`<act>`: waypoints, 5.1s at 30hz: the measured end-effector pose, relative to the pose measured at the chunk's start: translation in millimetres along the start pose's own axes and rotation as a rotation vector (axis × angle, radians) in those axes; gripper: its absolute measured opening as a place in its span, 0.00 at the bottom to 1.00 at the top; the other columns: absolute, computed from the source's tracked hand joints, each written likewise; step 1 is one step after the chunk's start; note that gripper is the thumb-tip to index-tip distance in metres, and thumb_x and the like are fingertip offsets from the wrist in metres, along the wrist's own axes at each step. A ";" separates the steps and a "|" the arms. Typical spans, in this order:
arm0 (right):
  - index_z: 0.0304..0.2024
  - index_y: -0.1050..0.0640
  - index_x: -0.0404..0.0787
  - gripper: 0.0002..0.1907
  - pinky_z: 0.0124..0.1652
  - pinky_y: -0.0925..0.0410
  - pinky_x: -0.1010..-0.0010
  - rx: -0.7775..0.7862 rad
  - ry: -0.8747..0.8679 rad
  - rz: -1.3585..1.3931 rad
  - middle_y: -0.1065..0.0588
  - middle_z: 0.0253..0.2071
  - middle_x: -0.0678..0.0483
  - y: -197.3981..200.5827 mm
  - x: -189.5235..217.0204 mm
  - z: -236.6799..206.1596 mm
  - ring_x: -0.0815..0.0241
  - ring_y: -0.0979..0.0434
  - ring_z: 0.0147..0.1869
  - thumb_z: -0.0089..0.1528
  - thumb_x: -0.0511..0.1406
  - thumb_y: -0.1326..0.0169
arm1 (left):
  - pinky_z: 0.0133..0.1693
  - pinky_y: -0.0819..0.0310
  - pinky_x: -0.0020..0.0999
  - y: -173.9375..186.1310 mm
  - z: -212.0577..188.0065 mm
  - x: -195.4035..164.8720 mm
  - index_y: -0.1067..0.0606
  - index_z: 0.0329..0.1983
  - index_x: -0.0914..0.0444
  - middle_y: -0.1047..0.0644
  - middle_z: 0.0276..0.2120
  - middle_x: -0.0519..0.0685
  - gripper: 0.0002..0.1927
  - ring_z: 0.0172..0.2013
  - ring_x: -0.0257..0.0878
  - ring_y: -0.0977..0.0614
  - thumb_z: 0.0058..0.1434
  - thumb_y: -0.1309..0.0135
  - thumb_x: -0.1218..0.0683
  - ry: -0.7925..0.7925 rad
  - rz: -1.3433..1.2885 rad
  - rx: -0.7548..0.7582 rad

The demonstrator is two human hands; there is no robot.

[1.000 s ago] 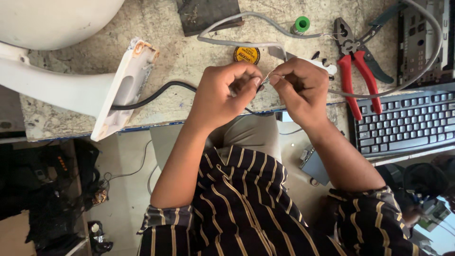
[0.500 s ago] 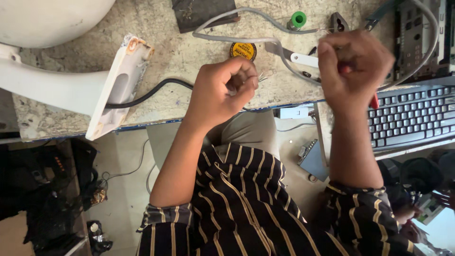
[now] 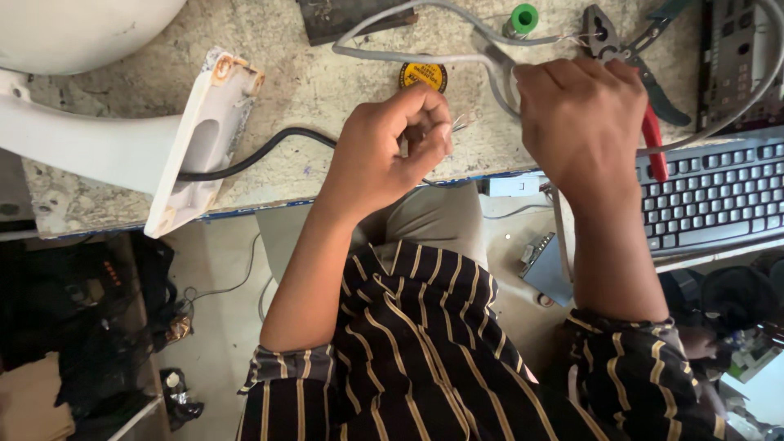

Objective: The person sits at a workbench preparing the stranded ends of a black power cable attached to a white bracket. They twist the exposed wire strands by hand, apply solder wire from a tin, use pliers and a wire tool on the joint, and finally use a small blade to trim or strip the wire end.

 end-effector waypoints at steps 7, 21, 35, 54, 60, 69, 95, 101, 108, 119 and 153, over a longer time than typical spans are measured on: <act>0.43 0.21 0.43 0.07 0.44 0.37 0.64 -0.198 0.077 -0.109 0.25 0.34 0.59 -8.0 -6.2 0.0 0.60 0.28 0.41 0.67 0.28 0.46 | 0.26 0.34 0.22 1.9 -0.1 -1.1 0.24 0.44 0.64 0.18 0.29 0.44 0.06 0.24 0.25 0.25 0.67 0.41 0.57 -0.002 -0.017 -0.015; 0.59 0.28 0.33 0.14 0.37 0.40 0.80 -0.062 -0.423 1.487 0.30 0.38 0.57 8.7 -0.1 -11.7 0.72 0.34 0.35 0.75 0.32 0.58 | 0.24 0.40 0.26 4.3 0.0 -7.0 0.23 0.38 0.62 0.21 0.25 0.41 0.04 0.20 0.29 0.29 0.64 0.39 0.58 -0.044 0.088 -0.032; 0.46 0.22 0.34 0.08 0.41 0.32 0.75 0.148 -0.171 1.160 0.26 0.43 0.51 5.3 19.3 -1.8 0.64 0.24 0.42 0.68 0.21 0.48 | 0.29 0.29 0.24 3.1 0.0 -11.6 0.22 0.42 0.62 0.19 0.32 0.43 0.05 0.27 0.28 0.21 0.65 0.36 0.60 -0.151 0.065 -0.054; 0.45 0.24 0.34 0.04 0.41 0.33 0.75 0.022 -0.223 1.115 0.25 0.43 0.50 -23.4 31.1 -13.4 0.62 0.26 0.40 0.70 0.27 0.41 | 0.31 0.34 0.23 7.0 -5.2 -3.6 0.23 0.40 0.64 0.21 0.32 0.42 0.03 0.30 0.27 0.23 0.66 0.40 0.62 -0.107 -0.058 -0.077; 0.46 0.25 0.34 0.02 0.35 0.35 0.80 0.104 -0.348 1.310 0.27 0.44 0.54 -32.3 34.6 -18.3 0.71 0.30 0.35 0.71 0.27 0.46 | 0.29 0.36 0.23 5.9 -4.0 -1.5 0.25 0.38 0.63 0.24 0.27 0.40 0.03 0.27 0.24 0.27 0.65 0.42 0.62 -0.046 -0.093 -0.064; 0.46 0.27 0.31 0.02 0.43 0.33 0.79 -0.009 -0.217 1.145 0.24 0.42 0.53 -32.7 37.9 -19.6 0.69 0.26 0.42 0.74 0.26 0.46 | 0.30 0.33 0.23 5.4 -3.7 -4.8 0.24 0.38 0.63 0.22 0.29 0.40 0.04 0.28 0.25 0.25 0.63 0.40 0.62 -0.088 -0.016 -0.098; 0.44 0.25 0.33 0.03 0.39 0.35 0.81 0.030 -0.310 1.241 0.25 0.38 0.56 -43.7 37.1 -23.9 0.71 0.28 0.38 0.71 0.27 0.44 | 0.29 0.37 0.21 4.8 -7.2 -0.7 0.28 0.39 0.65 0.27 0.26 0.41 0.03 0.27 0.23 0.29 0.69 0.45 0.63 -0.086 -0.112 -0.101; 0.46 0.23 0.33 0.05 0.40 0.34 0.81 0.050 -0.313 1.225 0.24 0.38 0.55 -40.9 38.0 -21.8 0.71 0.28 0.38 0.69 0.28 0.40 | 0.30 0.36 0.21 4.7 -6.6 -2.8 0.28 0.40 0.65 0.25 0.27 0.41 0.03 0.27 0.23 0.27 0.67 0.45 0.63 -0.075 -0.102 -0.083; 0.44 0.23 0.32 0.03 0.39 0.27 0.78 0.050 -0.486 1.423 0.23 0.40 0.56 -50.1 36.2 -26.3 0.71 0.22 0.39 0.69 0.27 0.42 | 0.30 0.35 0.22 2.8 -6.2 -3.5 0.28 0.39 0.65 0.25 0.26 0.41 0.04 0.27 0.25 0.26 0.67 0.44 0.63 -0.066 -0.063 -0.073; 0.44 0.23 0.31 0.02 0.33 0.34 0.82 0.042 -0.422 1.389 0.24 0.37 0.55 -52.1 34.8 -25.8 0.74 0.28 0.34 0.69 0.25 0.43 | 0.30 0.36 0.21 5.3 -7.5 0.3 0.30 0.42 0.63 0.27 0.30 0.41 0.08 0.26 0.24 0.27 0.67 0.45 0.66 -0.142 -0.065 -0.118; 0.44 0.25 0.32 0.03 0.31 0.36 0.82 0.026 -0.455 1.380 0.25 0.38 0.55 -55.8 34.1 -26.1 0.73 0.29 0.30 0.68 0.25 0.44 | 0.30 0.39 0.22 8.1 -7.4 2.7 0.23 0.41 0.63 0.24 0.26 0.39 0.04 0.28 0.23 0.27 0.65 0.40 0.62 -0.081 -0.068 -0.090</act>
Point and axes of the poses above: each hand's wrist, its own z-axis towards the middle knuckle, its own y-axis out of the back of the hand, x = y × z, the point moved 4 cm from there along z, towards the middle knuckle
